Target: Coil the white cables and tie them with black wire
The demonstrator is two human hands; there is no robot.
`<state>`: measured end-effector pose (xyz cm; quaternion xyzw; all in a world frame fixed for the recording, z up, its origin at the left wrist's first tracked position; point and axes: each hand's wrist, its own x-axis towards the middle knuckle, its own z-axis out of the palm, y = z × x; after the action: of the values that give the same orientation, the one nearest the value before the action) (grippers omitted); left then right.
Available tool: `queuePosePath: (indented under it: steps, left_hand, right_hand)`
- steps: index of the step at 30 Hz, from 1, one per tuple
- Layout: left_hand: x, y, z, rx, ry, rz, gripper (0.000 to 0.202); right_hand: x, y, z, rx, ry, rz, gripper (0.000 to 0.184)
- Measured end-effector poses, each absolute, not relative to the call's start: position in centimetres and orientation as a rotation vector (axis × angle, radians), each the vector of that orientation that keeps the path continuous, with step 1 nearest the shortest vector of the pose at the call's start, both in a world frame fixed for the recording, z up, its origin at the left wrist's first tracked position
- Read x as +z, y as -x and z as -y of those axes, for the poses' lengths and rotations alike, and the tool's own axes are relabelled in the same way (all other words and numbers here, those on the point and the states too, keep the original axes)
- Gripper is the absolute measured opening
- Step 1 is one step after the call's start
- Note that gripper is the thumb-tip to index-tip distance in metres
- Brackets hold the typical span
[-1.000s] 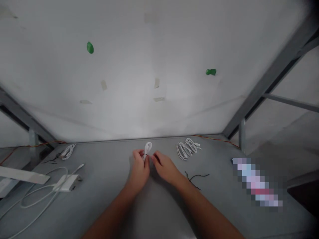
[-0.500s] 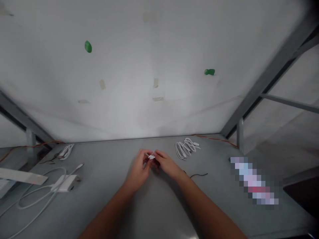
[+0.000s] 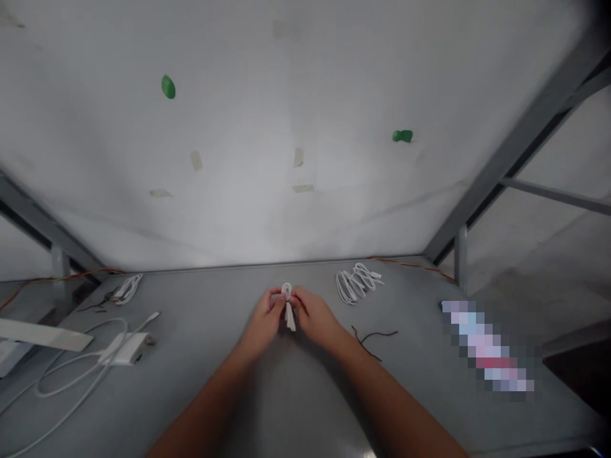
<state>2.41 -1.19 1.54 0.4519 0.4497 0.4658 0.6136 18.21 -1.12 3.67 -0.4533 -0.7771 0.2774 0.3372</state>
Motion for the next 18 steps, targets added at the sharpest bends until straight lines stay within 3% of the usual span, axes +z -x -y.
queuePosePath:
  steps: [4,7,11,15,18]
  left_hand:
    - [2.2,-2.0,1.4,0.976,-0.736,-0.883,0.029]
    - [3.2,-2.0,1.8,1.17,-0.77,-0.859,0.041]
    - [3.7,-2.3,2.7,1.367,-1.179,-0.863,0.063]
    - [3.0,-2.1,3.1,1.195,-1.744,-0.919,0.079]
    - [2.3,-1.8,2.6,1.122,-1.897,-0.983,0.069]
  right_hand:
    - [3.7,-18.3,1.0,0.501,1.337,2.097,0.02]
    - [3.7,-18.8,0.6,0.471,1.424,2.036,0.019]
    - [3.3,-19.1,0.2,0.749,1.3,1.881,0.025]
    - [2.5,-18.9,-0.3,1.111,1.052,1.685,0.027]
    - [2.3,-19.0,-0.4,1.28,0.986,1.591,0.031]
